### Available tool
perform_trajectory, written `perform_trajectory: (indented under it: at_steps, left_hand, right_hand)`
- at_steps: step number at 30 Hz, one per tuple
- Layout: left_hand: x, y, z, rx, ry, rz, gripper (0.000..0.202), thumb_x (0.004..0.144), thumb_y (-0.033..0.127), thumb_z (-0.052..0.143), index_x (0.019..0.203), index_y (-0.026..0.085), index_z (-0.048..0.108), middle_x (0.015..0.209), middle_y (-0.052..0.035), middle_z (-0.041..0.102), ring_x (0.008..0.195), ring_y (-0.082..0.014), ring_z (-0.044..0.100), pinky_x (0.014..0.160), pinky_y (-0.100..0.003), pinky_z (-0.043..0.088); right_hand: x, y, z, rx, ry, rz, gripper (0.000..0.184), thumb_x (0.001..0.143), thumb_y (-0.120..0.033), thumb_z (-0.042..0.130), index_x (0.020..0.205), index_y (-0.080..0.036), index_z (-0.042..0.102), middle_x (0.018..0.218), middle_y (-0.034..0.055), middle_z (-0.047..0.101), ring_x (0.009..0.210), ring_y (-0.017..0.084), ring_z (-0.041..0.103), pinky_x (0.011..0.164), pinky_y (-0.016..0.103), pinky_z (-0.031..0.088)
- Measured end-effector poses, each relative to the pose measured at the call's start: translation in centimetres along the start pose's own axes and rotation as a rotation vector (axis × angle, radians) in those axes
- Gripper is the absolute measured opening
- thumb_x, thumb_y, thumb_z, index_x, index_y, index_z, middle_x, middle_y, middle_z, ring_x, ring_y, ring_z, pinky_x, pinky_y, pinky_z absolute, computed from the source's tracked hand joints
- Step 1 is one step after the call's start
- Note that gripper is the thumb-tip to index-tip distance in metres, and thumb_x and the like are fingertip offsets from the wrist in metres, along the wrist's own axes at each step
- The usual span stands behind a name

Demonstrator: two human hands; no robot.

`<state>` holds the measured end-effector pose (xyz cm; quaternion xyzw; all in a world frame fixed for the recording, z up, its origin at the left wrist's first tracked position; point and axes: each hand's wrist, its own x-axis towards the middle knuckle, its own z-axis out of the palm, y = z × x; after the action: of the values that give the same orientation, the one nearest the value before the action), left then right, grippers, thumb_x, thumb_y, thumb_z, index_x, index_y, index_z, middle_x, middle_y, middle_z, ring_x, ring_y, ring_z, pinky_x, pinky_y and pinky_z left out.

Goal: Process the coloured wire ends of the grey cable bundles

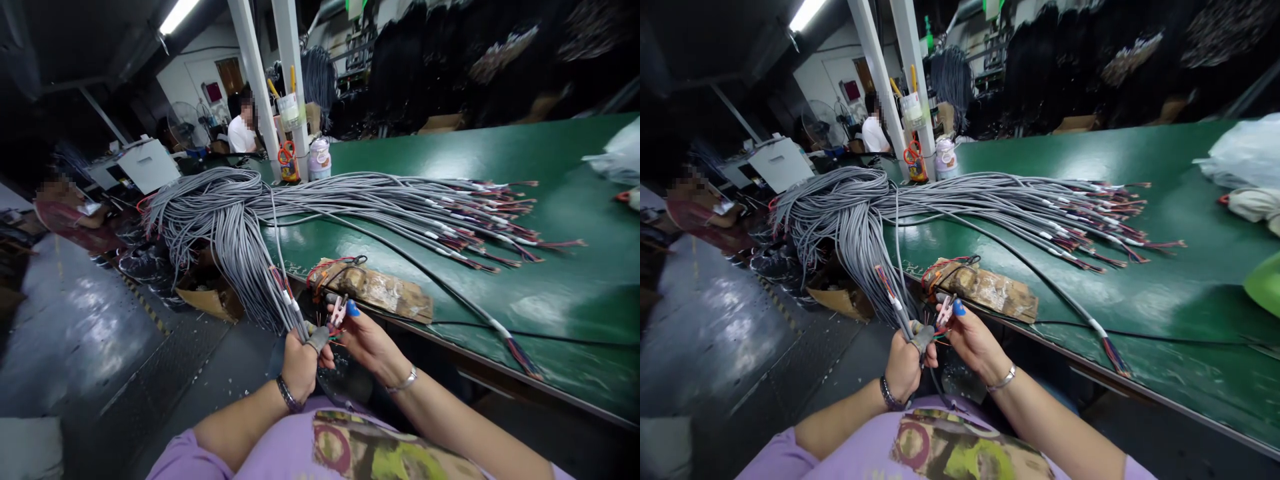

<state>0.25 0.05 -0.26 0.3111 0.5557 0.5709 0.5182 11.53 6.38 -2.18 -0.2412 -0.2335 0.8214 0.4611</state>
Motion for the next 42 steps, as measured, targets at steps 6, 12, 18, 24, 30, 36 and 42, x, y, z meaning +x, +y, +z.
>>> perform_trajectory:
  at_steps: [6, 12, 18, 24, 30, 36, 42]
  left_hand:
    - [0.0, 0.2, 0.1, -0.018, 0.008, 0.001, 0.04, 0.068, 0.049, 0.068, 0.056, 0.016, 0.048, 0.042, 0.0031, 0.053, 0.03, -0.0064, 0.046, 0.033, -0.016, 0.03]
    - [-0.7, 0.0, -0.9, -0.032, 0.005, 0.028, 0.041, 0.067, 0.051, 0.069, 0.059, 0.017, 0.048, 0.044, 0.0038, 0.054, 0.032, -0.0072, 0.047, 0.034, -0.017, 0.035]
    - [-1.3, -0.7, -2.4, 0.075, -0.047, 0.068, 0.042, 0.07, 0.054, 0.067, 0.059, 0.017, 0.051, 0.045, 0.0019, 0.056, 0.036, -0.0083, 0.05, 0.037, -0.018, 0.037]
    - [-1.3, -0.6, -2.9, 0.164, -0.156, 0.057, 0.04, 0.071, 0.053, 0.067, 0.06, 0.016, 0.055, 0.047, -0.0002, 0.059, 0.039, -0.0095, 0.053, 0.042, -0.019, 0.04]
    - [-0.8, 1.2, -3.3, 0.363, -0.464, -0.082, 0.039, 0.069, 0.048, 0.069, 0.052, 0.014, 0.059, 0.048, -0.0056, 0.062, 0.041, -0.0122, 0.056, 0.042, -0.021, 0.038]
    - [-0.1, 1.1, -3.5, 0.312, -0.414, -0.121, 0.037, 0.068, 0.05, 0.069, 0.061, 0.015, 0.06, 0.048, -0.0036, 0.062, 0.038, -0.0118, 0.055, 0.038, -0.019, 0.035]
    - [0.0, 0.2, -2.5, 0.143, -0.126, -0.006, 0.039, 0.069, 0.05, 0.067, 0.058, 0.015, 0.054, 0.045, -0.0014, 0.06, 0.035, -0.0098, 0.053, 0.037, -0.019, 0.033]
  right_hand:
    - [-0.1, 0.3, -0.2, -0.006, 0.001, 0.011, 0.036, 0.067, -0.051, 0.073, 0.084, -0.019, 0.071, 0.073, 0.0023, 0.067, 0.065, 0.015, 0.054, 0.068, 0.031, 0.044]
    - [-0.6, 0.4, -0.9, 0.033, -0.082, 0.056, 0.034, 0.071, -0.055, 0.067, 0.082, -0.023, 0.068, 0.083, 0.0017, 0.067, 0.07, 0.014, 0.058, 0.066, 0.028, 0.046]
    - [-1.4, -0.9, -1.3, -0.327, -0.228, 0.27, 0.04, 0.07, -0.054, 0.069, 0.073, -0.015, 0.065, 0.063, 0.0035, 0.064, 0.056, 0.013, 0.057, 0.058, 0.027, 0.046]
    - [-1.2, -2.4, -0.3, -0.62, -0.288, 0.208, 0.027, 0.065, -0.037, 0.077, 0.065, -0.013, 0.065, 0.054, -0.0013, 0.059, 0.049, 0.008, 0.049, 0.051, 0.021, 0.037]
    - [-1.4, -2.3, 1.1, -0.723, -0.349, 0.134, 0.032, 0.065, -0.043, 0.074, 0.059, -0.013, 0.062, 0.051, -0.004, 0.054, 0.047, 0.007, 0.04, 0.048, 0.021, 0.031]
    - [-1.7, -1.1, 0.5, -0.599, -0.232, 0.09, 0.033, 0.065, -0.045, 0.074, 0.063, -0.014, 0.063, 0.057, -0.0023, 0.058, 0.052, 0.007, 0.045, 0.053, 0.022, 0.037]
    - [-3.4, 0.4, -0.6, -0.39, -0.097, 0.148, 0.035, 0.071, -0.048, 0.07, 0.087, -0.017, 0.063, 0.072, 0.0013, 0.062, 0.063, 0.011, 0.054, 0.061, 0.028, 0.046]
